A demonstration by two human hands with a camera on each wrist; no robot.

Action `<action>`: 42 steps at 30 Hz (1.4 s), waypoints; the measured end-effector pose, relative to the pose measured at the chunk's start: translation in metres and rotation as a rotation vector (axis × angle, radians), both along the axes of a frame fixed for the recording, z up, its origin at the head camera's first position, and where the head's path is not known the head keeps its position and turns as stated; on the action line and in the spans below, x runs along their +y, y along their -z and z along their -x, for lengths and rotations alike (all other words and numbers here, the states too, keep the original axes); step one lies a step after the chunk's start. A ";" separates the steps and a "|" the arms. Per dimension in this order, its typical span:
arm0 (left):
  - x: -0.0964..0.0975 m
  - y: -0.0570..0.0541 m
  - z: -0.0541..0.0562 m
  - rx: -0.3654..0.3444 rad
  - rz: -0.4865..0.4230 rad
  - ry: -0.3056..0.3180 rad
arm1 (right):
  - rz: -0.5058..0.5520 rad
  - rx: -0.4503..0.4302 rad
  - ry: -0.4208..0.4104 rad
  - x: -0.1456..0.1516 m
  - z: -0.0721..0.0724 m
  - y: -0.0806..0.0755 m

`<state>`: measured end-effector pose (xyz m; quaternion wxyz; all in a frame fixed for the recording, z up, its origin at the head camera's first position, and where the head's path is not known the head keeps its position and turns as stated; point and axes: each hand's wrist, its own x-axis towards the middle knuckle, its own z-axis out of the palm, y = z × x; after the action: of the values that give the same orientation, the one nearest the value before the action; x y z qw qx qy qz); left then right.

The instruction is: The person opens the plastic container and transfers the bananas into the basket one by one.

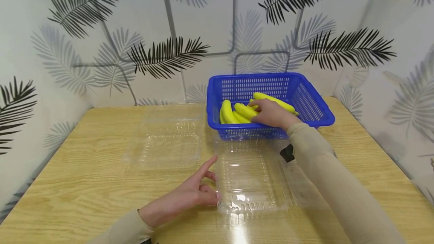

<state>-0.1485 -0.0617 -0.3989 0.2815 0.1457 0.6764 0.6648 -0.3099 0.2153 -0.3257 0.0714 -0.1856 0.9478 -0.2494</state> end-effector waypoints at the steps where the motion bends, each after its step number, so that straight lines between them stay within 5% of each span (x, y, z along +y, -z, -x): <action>1: 0.000 0.000 0.000 0.004 0.002 0.000 | 0.001 0.013 -0.001 0.000 -0.002 -0.001; 24: -0.003 -0.001 0.003 0.001 0.010 -0.014 | 0.221 0.212 -0.059 -0.028 -0.105 -0.040; 33: -0.002 -0.004 0.004 0.068 0.061 -0.008 | 0.219 0.186 -0.068 -0.038 -0.114 -0.036; 42: -0.007 -0.023 0.005 0.268 0.172 -0.036 | 0.207 0.197 -0.071 -0.039 -0.116 -0.035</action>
<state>-0.1531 -0.0684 -0.3760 0.1881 0.1961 0.7648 0.5841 -0.1937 0.1760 -0.2905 -0.0328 -0.2488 0.9124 -0.3234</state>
